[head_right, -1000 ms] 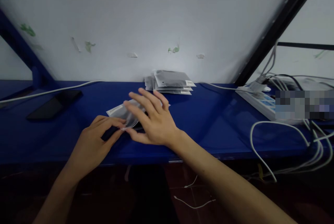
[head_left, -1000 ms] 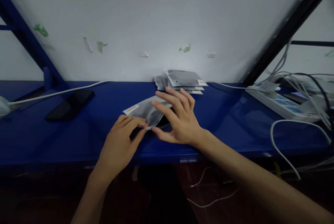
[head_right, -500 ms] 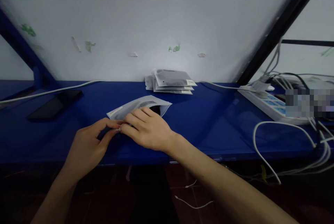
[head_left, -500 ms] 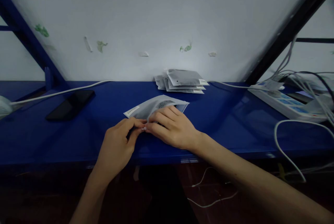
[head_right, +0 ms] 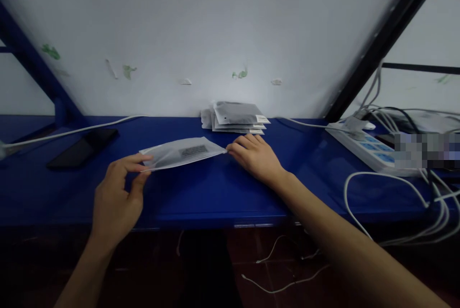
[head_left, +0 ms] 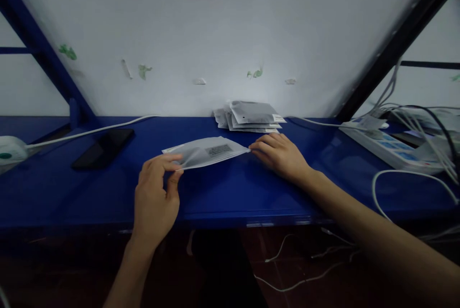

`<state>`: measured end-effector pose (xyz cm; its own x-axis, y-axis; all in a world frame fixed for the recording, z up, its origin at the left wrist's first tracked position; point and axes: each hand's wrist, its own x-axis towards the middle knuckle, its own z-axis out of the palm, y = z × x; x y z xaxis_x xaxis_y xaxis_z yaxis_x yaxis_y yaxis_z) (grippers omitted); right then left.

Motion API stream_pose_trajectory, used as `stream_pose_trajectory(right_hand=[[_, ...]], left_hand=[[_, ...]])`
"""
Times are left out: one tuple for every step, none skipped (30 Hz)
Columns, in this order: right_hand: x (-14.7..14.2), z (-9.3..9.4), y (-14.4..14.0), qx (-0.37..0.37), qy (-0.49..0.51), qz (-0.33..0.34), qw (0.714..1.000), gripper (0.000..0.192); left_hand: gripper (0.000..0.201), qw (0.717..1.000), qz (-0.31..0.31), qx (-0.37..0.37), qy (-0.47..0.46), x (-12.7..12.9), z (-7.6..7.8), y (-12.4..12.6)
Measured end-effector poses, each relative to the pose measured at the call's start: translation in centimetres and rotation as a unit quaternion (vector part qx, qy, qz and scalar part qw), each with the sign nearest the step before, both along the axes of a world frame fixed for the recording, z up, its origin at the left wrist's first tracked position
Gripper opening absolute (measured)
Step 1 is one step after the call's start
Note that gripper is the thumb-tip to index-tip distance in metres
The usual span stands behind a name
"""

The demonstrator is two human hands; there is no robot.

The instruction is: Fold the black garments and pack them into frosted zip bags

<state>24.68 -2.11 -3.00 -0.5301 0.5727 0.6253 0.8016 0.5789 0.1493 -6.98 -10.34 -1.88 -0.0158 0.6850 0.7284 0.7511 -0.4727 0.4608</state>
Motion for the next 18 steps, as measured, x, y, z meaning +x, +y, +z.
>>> stream_pose_trajectory(right_hand=[[0.5,-0.5,0.3,-0.030,0.030,-0.020,0.999,0.023],[0.9,-0.9,0.5,-0.055,0.069,-0.039,0.995,0.024],[1.1,-1.2,0.7,-0.074,0.109,-0.058,0.990,0.024],[1.3,-1.5,0.9,-0.089,0.145,-0.075,0.983,0.024],[1.5,-1.8,1.1,-0.103,0.170,-0.089,0.976,0.023],[1.5,-1.9,1.2,-0.115,0.185,-0.099,0.971,0.023],[1.6,-1.9,1.3,-0.127,0.190,-0.105,0.968,0.022],[1.6,-1.9,1.3,-0.138,0.191,-0.109,0.966,0.022],[1.6,-1.9,1.3,-0.148,0.189,-0.111,0.964,0.022],[1.6,-1.8,1.3,-0.157,0.186,-0.109,0.964,0.022],[1.6,-1.7,1.2,-0.165,0.183,-0.106,0.963,0.021],[1.5,-1.7,1.2,-0.170,0.181,-0.103,0.963,0.021],[1.4,-1.6,1.2,-0.175,0.180,-0.100,0.963,0.021],[1.3,-1.6,1.1,-0.178,0.181,-0.098,0.962,0.021],[1.3,-1.5,1.1,-0.181,0.182,-0.097,0.962,0.021],[1.2,-1.5,1.1,-0.183,0.184,-0.096,0.961,0.021],[1.2,-1.5,1.1,-0.185,0.186,-0.095,0.960,0.021],[1.1,-1.5,1.1,-0.186,0.187,-0.094,0.960,0.022]], left_hand=[[0.008,0.999,-0.035,-0.004,0.029,0.1,0.2,-0.1],[0.009,0.996,-0.070,-0.019,0.061,0.3,0.4,-0.3],[0.010,0.989,-0.101,-0.044,0.102,0.4,0.5,-0.4],[0.014,0.978,-0.124,-0.076,0.149,0.5,0.5,-0.4],[0.020,0.965,-0.135,-0.108,0.196,0.6,0.6,-0.5],[0.029,0.953,-0.133,-0.136,0.234,0.7,0.5,-0.4],[0.038,0.946,-0.118,-0.157,0.258,0.8,0.5,-0.3],[0.044,0.943,-0.093,-0.172,0.268,0.9,0.4,-0.2],[0.047,0.945,-0.059,-0.178,0.267,1.0,0.4,-0.1],[0.048,0.948,-0.018,-0.181,0.261,1.0,0.5,0.0],[0.049,0.950,0.021,-0.182,0.254,1.0,0.7,0.2],[0.051,0.950,0.057,-0.181,0.246,1.1,0.9,0.3],[0.054,0.950,0.085,-0.184,0.238,1.1,1.2,0.4],[0.059,0.949,0.102,-0.190,0.230,1.2,1.5,0.6],[0.063,0.947,0.111,-0.200,0.225,1.3,1.9,0.9],[0.067,0.945,0.112,-0.210,0.226,1.4,2.3,1.3],[0.070,0.941,0.108,-0.218,0.235,1.7,2.6,1.9],[0.071,0.935,0.103,-0.227,0.253,2.0,3.0,2.8]])
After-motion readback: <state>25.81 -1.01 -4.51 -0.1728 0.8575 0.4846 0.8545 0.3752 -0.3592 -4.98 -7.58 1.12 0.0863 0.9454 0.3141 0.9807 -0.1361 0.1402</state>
